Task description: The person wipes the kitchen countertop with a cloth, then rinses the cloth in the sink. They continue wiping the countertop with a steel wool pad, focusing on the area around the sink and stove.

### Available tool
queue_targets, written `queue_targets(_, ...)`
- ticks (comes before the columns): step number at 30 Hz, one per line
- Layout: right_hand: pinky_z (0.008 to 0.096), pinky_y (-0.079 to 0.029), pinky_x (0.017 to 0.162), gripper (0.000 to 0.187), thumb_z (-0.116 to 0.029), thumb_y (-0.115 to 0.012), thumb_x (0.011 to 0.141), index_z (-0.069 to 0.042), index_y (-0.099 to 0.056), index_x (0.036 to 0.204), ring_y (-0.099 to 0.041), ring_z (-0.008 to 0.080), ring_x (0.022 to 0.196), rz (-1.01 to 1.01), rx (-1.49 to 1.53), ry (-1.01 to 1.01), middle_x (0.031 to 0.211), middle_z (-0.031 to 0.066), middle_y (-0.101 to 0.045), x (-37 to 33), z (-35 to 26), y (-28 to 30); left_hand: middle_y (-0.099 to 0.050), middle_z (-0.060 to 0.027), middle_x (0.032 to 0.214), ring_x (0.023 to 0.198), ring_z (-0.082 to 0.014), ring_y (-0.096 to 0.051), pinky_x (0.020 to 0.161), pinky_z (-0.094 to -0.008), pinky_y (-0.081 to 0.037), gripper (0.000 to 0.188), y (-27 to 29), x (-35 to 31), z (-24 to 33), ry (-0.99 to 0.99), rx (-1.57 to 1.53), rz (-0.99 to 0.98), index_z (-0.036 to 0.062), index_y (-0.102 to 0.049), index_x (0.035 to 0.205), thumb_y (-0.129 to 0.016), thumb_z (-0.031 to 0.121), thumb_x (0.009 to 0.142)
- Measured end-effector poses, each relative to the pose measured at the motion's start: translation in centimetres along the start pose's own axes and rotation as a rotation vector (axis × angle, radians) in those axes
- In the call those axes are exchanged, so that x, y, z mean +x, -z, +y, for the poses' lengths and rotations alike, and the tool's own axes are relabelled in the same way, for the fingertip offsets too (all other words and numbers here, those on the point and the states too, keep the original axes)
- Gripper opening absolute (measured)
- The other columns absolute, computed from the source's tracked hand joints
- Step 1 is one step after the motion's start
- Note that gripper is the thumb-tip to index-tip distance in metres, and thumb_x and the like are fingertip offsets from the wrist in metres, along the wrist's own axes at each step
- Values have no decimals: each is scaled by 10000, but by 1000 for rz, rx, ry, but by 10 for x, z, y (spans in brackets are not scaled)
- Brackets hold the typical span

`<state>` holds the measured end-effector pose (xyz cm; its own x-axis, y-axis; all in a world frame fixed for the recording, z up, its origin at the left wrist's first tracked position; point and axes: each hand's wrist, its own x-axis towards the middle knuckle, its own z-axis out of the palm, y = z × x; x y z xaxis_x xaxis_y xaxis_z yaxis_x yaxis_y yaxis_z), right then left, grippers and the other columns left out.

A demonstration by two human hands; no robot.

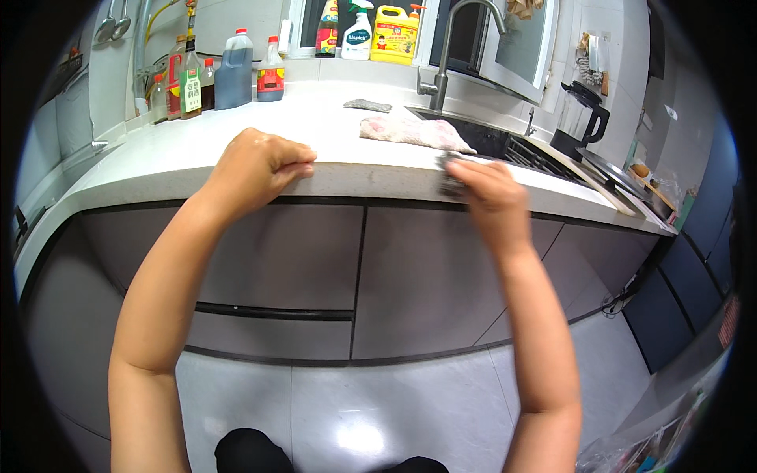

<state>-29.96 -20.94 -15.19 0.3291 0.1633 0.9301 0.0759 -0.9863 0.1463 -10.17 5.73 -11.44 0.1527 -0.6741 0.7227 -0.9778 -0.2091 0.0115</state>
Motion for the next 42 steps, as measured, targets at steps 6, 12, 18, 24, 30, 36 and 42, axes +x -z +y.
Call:
queue_targets(6, 330, -550, 759, 362, 94, -677, 700, -98, -728, 1003, -653, 249, 821, -41, 32, 47, 975, 65, -735, 12, -7, -8, -722, -151, 972, 872, -278, -716, 778, -320, -566, 207, 7, -23, -28, -49, -107, 159, 31, -738, 981, -761, 127, 799)
queue_targets(12, 359, -542, 729, 190, 1, -639, 772, -84, -674, 938, -612, 286, 854, -74, 96, 221, 971, 68, -707, 62, -107, -87, -713, -168, 973, 868, -296, -713, 765, -329, -569, 205, 7, -30, -36, -82, -127, 210, 25, -735, 974, -755, 144, 807)
queue_targets(18, 310, -567, 717, 333, 80, -691, 745, -120, -722, 1009, -654, 255, 774, -64, -282, 36, 966, 81, -737, -4, 3, 16, -721, -119, 1058, 998, -260, -698, 923, -373, -516, 273, 24, -51, -61, -75, -19, 174, 53, -719, 1070, -757, 139, 814)
queue_targets(24, 355, -568, 764, 282, 23, -708, 745, -80, -727, 1008, -678, 268, 863, 92, -251, 255, 1038, 106, -721, -3, -33, -31, -716, -95, 1099, 1084, -259, -663, 1033, -445, -432, 314, 17, -62, -66, -81, 52, 222, 85, -713, 1107, -757, 190, 815)
queue_targets(30, 362, -557, 809, 266, -47, -644, 780, 17, -700, 1032, -639, 279, 926, 57, -144, 396, 1080, 148, -684, 28, -115, -97, -709, -102, 1116, 1089, -260, -660, 1027, -441, -437, 351, 20, -64, -68, -109, 81, 248, 78, -708, 1116, -774, 196, 792)
queue_targets(36, 382, -559, 777, 294, 23, -678, 679, 6, -718, 970, -653, 302, 902, 0, -337, 269, 983, 141, -692, -30, -32, -21, -704, -108, 1125, 1080, -276, -657, 1024, -435, -437, 439, 18, -67, -70, -147, 86, 275, 75, -695, 1133, -809, 241, 743)
queue_targets(42, 352, -531, 787, 312, -7, -626, 776, -44, -641, 1085, -608, 274, 903, 46, 10, 214, 975, 115, -602, 13, -96, -85, -691, -135, 1157, 1120, -295, -637, 1021, -429, -430, 466, 17, -69, -72, -139, 147, 266, 46, -683, 1149, -795, 274, 759)
